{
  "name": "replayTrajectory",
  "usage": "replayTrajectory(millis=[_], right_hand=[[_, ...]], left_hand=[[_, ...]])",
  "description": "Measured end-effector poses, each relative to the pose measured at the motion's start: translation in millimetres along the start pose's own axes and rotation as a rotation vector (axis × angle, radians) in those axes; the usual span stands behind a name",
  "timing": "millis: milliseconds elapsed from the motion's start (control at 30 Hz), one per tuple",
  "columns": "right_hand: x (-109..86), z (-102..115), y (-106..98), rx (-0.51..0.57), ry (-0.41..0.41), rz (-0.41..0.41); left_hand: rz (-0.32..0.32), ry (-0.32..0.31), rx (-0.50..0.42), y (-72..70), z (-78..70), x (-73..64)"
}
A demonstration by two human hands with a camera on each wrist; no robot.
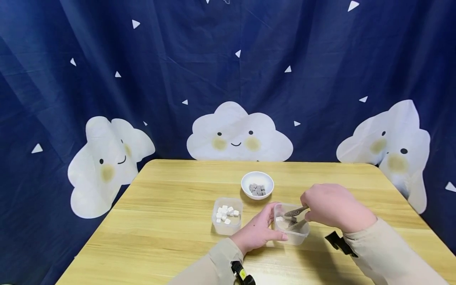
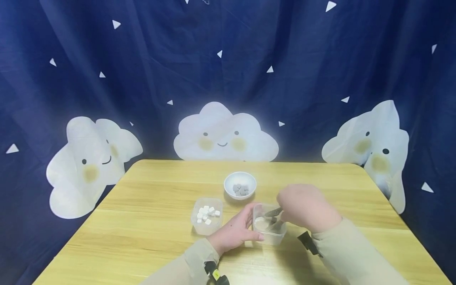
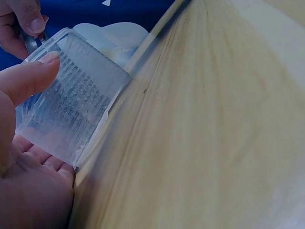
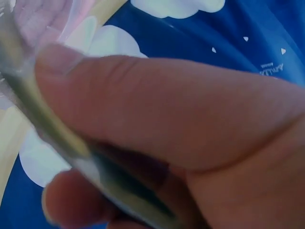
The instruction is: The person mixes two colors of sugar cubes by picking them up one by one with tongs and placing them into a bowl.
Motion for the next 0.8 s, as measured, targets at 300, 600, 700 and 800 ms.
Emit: replayTrajectory(millis=[300,600,700,800], right_hand=[[-0.6,-0.2,1.1,0.028,-0.037,-0.006],[2.0,0.6,1.4,-0.028,-0.017,-0.019],[2.4,4.1,1.0,-0.046,-0.028,-0.024],[2.2,5.3,1.0,-0.071,-0.045,-0.037]], left_hand=[[-0.003,-0.009,0.011,-0.1,-1.0,-0.7],[0.000,-0.006,0.003,-0.1,-2.1,-0.9],[-0.002,-0.009,0.009,-0.4,-1.9,-1.1],[-0.002,-0.012,0.013,0.0,-0.6,-0.7]])
Point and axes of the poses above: each hand's wrist, its own x-axis towards the middle knuckle, its own y-axis out of the palm, z = x × y, the point moved 3 cm from there along x, towards the middle knuckle, and after that the axes turned 6 degrees about -z, right-handed, at the moved point
